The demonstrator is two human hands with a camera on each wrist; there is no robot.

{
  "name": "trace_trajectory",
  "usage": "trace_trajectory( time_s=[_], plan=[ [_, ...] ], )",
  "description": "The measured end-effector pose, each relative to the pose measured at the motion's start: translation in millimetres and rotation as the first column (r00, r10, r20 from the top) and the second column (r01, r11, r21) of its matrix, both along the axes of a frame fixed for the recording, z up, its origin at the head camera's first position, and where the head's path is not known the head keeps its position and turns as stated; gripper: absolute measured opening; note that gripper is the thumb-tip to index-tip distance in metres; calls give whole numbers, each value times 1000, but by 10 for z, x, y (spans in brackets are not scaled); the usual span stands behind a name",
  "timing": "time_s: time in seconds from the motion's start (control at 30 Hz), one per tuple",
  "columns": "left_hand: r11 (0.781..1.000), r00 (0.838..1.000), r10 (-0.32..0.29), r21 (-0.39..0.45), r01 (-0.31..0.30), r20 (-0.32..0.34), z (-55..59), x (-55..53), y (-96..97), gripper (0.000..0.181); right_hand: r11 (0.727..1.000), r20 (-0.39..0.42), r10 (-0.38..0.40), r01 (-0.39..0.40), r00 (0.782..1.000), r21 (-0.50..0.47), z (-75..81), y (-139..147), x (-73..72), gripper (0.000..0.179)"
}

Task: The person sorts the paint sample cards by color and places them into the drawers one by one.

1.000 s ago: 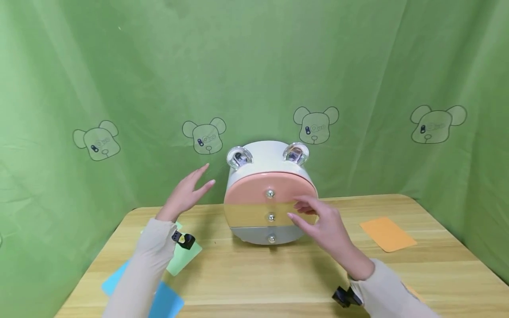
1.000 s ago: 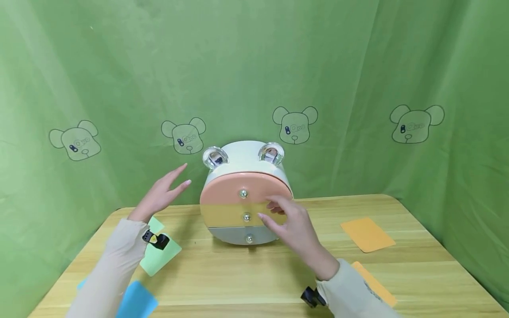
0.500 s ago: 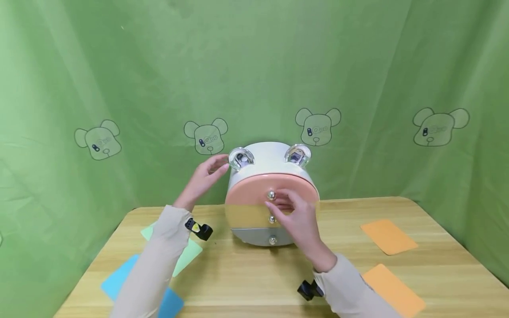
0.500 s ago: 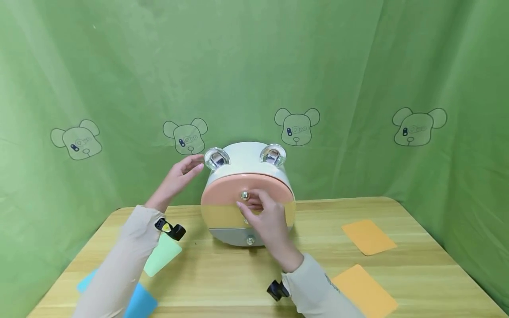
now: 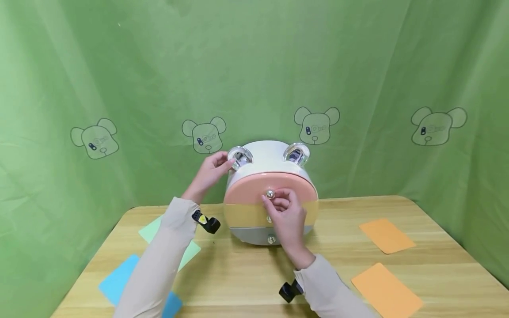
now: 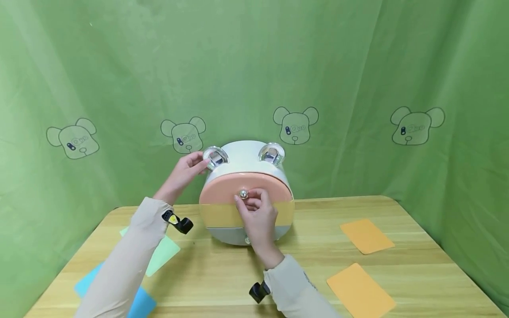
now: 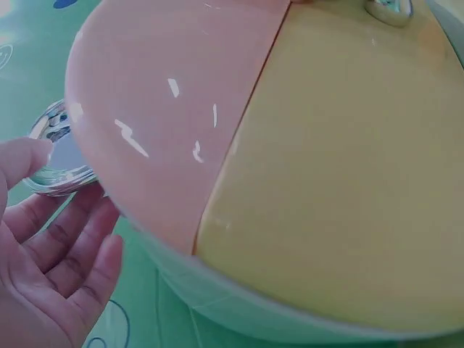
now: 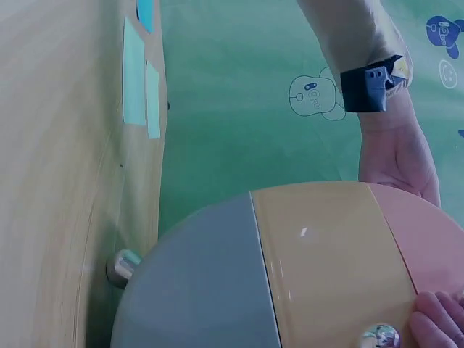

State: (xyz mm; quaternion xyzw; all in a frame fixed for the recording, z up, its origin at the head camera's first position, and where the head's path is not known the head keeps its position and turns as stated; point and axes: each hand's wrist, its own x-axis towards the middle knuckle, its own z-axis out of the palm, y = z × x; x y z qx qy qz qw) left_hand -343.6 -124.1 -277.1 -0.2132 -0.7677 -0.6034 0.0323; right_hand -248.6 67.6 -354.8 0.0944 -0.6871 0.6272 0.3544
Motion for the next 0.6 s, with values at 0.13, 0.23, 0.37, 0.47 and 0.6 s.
trace_trajectory(
  time_s=[0.13,0.23,0.37,0.47,0.6],
  plan=[
    [997,999,11,72,-14,50,-15,-47,61,11,1000,-22,2,-2,1000,-28,-8,-12,-54,29],
    [990,996,8,141,-20,88,-30,-69,103,5,999,-26,-7,6,1000,-35,2,-16,-80,28],
    [974,995,7,225,-30,101,-36,-87,134,8,999,-33,-33,33,999,-9,24,-16,-107,26],
    [968,993,13,248,-41,113,-46,-95,140,9,999,-34,-49,50,998,19,132,-37,-18,24],
    [967,991,26,248,-59,133,-64,-99,155,8,995,-52,-77,80,996,55,262,-57,106,22]
  ],
)
